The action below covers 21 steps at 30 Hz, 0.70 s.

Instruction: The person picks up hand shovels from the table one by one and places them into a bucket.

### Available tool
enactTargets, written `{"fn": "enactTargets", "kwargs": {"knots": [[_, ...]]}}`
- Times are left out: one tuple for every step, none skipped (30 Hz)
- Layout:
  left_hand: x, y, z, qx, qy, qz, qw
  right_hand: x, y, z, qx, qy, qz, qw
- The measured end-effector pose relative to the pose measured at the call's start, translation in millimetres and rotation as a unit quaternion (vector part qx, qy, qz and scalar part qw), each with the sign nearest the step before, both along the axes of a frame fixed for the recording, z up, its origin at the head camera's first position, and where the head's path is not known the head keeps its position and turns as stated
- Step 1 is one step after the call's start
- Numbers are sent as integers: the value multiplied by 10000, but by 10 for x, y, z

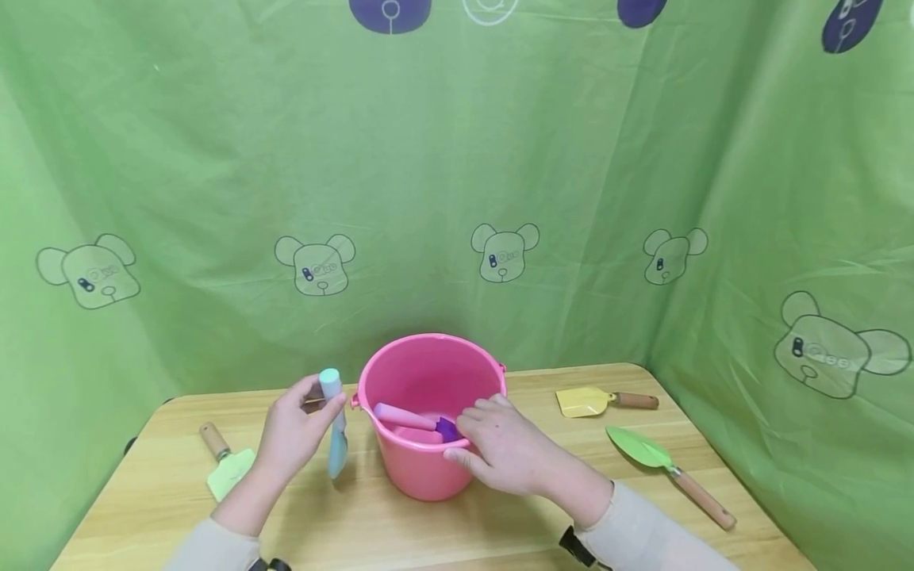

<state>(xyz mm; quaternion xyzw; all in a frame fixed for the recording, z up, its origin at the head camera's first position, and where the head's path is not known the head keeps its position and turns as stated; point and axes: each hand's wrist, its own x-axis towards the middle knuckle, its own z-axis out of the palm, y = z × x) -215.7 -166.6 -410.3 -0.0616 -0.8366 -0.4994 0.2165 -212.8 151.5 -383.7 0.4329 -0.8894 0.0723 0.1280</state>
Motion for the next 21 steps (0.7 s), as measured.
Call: {"fn": "enactTargets", "kwargs": {"knots": [[1,-2,21,1,0,-6,10000,-1,1,0,3,3,-5,10000],[3,-4,44,-6,16,7,10000,-2,1,0,0,-1,-4,10000],[4,-9,66,-16,26,19,10000,-3,1,0,3,-4,-7,10000],[6,-15,89,-36,59,34,10000,-2,2,1,6,-11,-8,10000],[9,-20,111,-45,83,45,9999,0,2,2,4,-18,-12,10000],[11,-28,131,-63,98,63,9999,2,3,3,5,-22,-14,10000],[14,-37,150,-78,123,77,9999,5,3,5,6,-26,-14,10000],[17,-45,169,-109,143,111,9998,7,2,6,6,-30,-14,10000],[20,-53,189,-126,161,129,9997,8,1,6,4,-29,-15,10000],[23,-59,208,-145,180,147,9996,8,-1,7,2,-30,-16,10000],[24,-64,229,-157,206,150,9996,7,-2,7,0,-25,-16,10000],[23,-67,249,-171,238,156,9994,8,-1,7,-2,-20,-16,10000],[21,-66,269,-172,267,144,9994,8,-1,9,2,-18,-22,10000],[19,-64,287,-171,313,136,9993,10,0,10,4,-25,-27,10000],[15,-61,310,-165,366,112,9991,10,0,11,7,-36,-33,10000],[12,-57,332,-177,414,90,9989,12,1,12,11,-47,-38,10000],[9,-55,357,-177,464,67,9987,12,2,11,12,-47,-41,10000],[4,-53,380,-194,506,51,9985,13,2,10,14,-49,-41,10000],[1,-53,407,-203,544,35,9983,11,1,9,16,-44,-38,10000],[-3,-55,434,-219,586,22,9980,10,1,7,14,-34,-34,10000],[-7,-58,464,-234,605,8,9979,8,1,7,13,-17,-30,10000]]}}
